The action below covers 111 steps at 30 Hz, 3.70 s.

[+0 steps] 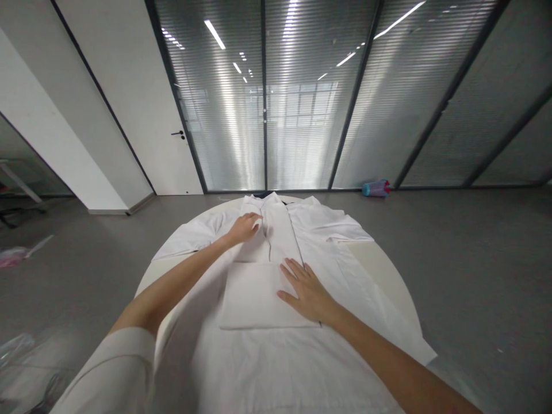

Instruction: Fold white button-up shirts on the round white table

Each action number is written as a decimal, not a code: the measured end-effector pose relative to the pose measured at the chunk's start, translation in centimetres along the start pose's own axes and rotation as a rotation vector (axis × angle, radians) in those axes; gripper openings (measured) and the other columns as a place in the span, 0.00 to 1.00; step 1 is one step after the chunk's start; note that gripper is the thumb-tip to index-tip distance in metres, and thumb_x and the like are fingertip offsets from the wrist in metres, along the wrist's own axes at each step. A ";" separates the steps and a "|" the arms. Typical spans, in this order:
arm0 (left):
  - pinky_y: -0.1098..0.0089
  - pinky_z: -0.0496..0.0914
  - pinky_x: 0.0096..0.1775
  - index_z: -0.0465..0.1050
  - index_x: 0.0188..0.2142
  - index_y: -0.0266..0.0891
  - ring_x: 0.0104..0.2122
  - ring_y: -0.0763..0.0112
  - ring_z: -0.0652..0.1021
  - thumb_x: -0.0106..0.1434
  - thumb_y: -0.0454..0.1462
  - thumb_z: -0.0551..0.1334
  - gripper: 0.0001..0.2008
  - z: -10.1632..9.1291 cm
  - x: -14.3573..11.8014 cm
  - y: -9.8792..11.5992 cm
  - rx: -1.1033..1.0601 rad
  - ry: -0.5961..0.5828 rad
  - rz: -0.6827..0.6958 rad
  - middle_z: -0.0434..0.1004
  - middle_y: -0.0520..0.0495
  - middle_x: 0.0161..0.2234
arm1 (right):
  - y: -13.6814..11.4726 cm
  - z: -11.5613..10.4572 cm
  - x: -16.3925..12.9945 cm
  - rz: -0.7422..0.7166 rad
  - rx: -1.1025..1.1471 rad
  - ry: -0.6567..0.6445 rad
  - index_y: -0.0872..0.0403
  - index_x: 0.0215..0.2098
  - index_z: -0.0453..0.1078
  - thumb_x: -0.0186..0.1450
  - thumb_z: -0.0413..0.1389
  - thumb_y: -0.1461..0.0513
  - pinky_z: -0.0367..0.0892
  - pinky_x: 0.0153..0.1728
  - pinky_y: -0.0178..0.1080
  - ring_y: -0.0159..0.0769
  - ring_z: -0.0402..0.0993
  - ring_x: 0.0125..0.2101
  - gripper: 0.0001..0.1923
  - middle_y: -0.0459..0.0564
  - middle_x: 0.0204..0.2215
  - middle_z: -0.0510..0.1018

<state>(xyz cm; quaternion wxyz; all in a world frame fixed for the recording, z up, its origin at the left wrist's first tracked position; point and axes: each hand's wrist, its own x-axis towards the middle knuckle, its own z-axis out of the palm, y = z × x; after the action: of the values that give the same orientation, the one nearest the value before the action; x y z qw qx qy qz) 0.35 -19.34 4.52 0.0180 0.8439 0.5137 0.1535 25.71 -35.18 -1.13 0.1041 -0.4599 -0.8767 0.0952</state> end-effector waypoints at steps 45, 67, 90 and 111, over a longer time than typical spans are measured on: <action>0.61 0.67 0.40 0.74 0.47 0.37 0.42 0.57 0.75 0.68 0.29 0.52 0.14 -1.9 -1.8 3.7 0.417 0.020 0.100 0.75 0.39 0.42 | 3.4 -8.8 14.0 -0.054 -0.472 0.235 0.61 0.48 0.72 0.71 0.45 0.69 0.53 0.53 0.49 0.45 0.72 0.47 0.15 0.60 0.44 0.78; 0.56 0.62 0.45 0.70 0.52 0.41 0.45 0.52 0.71 0.70 0.43 0.57 0.15 3.0 -7.9 5.6 0.393 0.150 -0.012 0.72 0.37 0.48 | 0.8 -2.1 8.2 0.012 -0.497 0.262 0.56 0.48 0.69 0.70 0.48 0.68 0.54 0.45 0.47 0.47 0.70 0.41 0.12 0.59 0.40 0.77; 0.63 0.67 0.49 0.72 0.53 0.41 0.45 0.61 0.72 0.68 0.48 0.60 0.19 -1.8 -17.8 6.4 -0.151 -0.095 0.267 0.71 0.41 0.46 | 2.3 -4.3 8.5 0.024 -0.311 -0.060 0.56 0.56 0.69 0.68 0.55 0.57 0.61 0.50 0.45 0.50 0.69 0.51 0.20 0.59 0.50 0.75; 0.64 0.69 0.37 0.69 0.47 0.34 0.38 0.61 0.74 0.69 0.32 0.56 0.08 -0.2 -20.1 13.8 0.243 -0.033 0.520 0.73 0.41 0.41 | 1.5 -6.6 21.9 0.105 0.064 -0.310 0.57 0.52 0.72 0.68 0.58 0.51 0.72 0.46 0.46 0.41 0.76 0.44 0.21 0.53 0.47 0.77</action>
<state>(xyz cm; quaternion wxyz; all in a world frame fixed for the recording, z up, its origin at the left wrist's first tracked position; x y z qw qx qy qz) 3.68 -43.44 2.48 -0.1149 0.9457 0.2944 0.0763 16.53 -15.75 6.86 -0.0230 -0.4812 -0.8536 0.1983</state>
